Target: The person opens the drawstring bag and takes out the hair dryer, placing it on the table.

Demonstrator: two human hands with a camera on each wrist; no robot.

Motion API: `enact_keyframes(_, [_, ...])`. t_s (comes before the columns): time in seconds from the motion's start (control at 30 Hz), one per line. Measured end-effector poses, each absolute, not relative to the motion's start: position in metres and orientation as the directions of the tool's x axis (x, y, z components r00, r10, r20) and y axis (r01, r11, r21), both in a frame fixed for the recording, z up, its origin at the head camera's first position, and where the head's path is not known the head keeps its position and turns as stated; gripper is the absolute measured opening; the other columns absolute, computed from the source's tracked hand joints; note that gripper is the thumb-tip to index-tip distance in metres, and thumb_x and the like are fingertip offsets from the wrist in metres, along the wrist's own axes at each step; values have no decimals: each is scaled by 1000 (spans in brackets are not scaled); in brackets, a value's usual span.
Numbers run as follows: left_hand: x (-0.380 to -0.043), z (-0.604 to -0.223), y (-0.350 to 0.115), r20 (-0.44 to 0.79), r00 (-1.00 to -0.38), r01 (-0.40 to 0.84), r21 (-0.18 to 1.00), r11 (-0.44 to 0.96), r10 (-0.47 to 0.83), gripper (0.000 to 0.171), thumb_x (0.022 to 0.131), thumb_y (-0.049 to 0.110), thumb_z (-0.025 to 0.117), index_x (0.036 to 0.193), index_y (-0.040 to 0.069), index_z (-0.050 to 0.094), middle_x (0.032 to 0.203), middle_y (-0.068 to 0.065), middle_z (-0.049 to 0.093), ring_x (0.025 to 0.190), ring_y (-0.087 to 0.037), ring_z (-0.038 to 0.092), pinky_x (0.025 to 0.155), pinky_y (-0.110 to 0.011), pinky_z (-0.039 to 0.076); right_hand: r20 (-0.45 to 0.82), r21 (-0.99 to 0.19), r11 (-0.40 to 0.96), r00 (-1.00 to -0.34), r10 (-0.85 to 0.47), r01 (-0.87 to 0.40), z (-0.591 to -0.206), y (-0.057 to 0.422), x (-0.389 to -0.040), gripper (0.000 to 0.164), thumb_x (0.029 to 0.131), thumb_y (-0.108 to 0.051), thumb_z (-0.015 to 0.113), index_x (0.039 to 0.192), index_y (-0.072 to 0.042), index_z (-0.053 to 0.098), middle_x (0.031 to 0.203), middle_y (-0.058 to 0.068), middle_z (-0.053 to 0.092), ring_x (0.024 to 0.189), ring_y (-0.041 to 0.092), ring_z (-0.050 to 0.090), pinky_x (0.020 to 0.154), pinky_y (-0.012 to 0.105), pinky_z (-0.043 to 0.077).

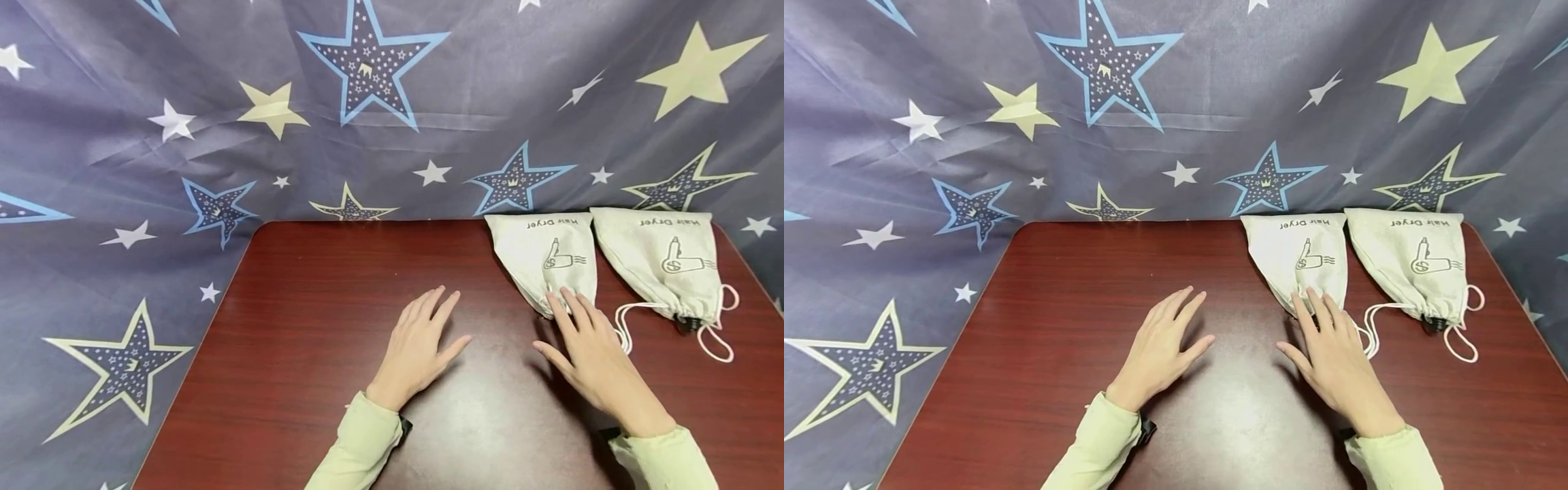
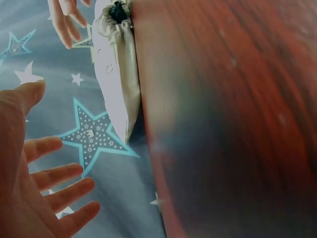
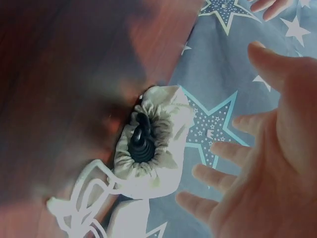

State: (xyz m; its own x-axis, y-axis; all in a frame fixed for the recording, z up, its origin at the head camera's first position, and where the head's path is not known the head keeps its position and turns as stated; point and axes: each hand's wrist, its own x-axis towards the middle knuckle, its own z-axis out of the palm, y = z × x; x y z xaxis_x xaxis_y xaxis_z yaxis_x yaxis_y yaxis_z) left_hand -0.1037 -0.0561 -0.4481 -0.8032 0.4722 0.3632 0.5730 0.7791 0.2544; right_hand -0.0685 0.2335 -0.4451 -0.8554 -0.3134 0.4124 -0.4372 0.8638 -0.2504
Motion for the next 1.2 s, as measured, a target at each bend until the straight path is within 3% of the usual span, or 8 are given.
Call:
enact_keyframes(0.27, [-108, -450, -42, 375, -784, 601, 261, 755, 494, 66, 95, 50, 59, 150, 17, 43, 149, -9, 47, 140, -26, 42, 114, -44, 36, 393, -261, 871, -870, -298, -416, -444, 244, -73, 75, 94, -41, 63, 149, 3, 36, 145, 33, 39, 128, 56, 38, 103, 64, 32])
enact_keyframes(0.43, [-109, -453, -35, 379, -781, 604, 257, 754, 496, 63, 95, 48, 60, 149, 17, 45, 148, -7, 48, 139, -25, 44, 113, -42, 37, 382, -279, 873, -881, -281, -400, -445, 248, -76, 73, 96, -41, 62, 150, 0, 35, 146, 31, 39, 127, 55, 38, 103, 65, 31])
enact_keyframes(0.67, [-112, -453, -23, 355, -788, 601, 270, 752, 502, 60, 96, 46, 60, 148, 18, 46, 147, -8, 50, 137, -25, 46, 112, -41, 38, 391, -310, 863, -880, -268, -400, -439, 250, -79, 66, 98, -32, 61, 147, 4, 36, 145, 31, 38, 128, 53, 37, 101, 65, 31])
enact_keyframes(0.93, [-115, -454, -10, 359, -784, 606, 266, 750, 506, 57, 97, 44, 60, 146, 18, 48, 145, -8, 52, 135, -24, 49, 111, -39, 40, 393, -332, 860, -886, -248, -388, -441, 258, -86, 67, 100, -34, 57, 147, 8, 33, 144, 34, 37, 129, 53, 36, 106, 62, 29])
enact_keyframes(1.2, [-115, -454, 2, 364, -774, 617, 251, 745, 518, 53, 98, 41, 58, 145, 18, 50, 144, -7, 52, 133, -24, 51, 109, -39, 42, 395, -347, 857, -888, -235, -381, -444, 259, -88, 70, 98, -31, 61, 147, 9, 32, 146, 35, 36, 131, 52, 35, 107, 61, 29])
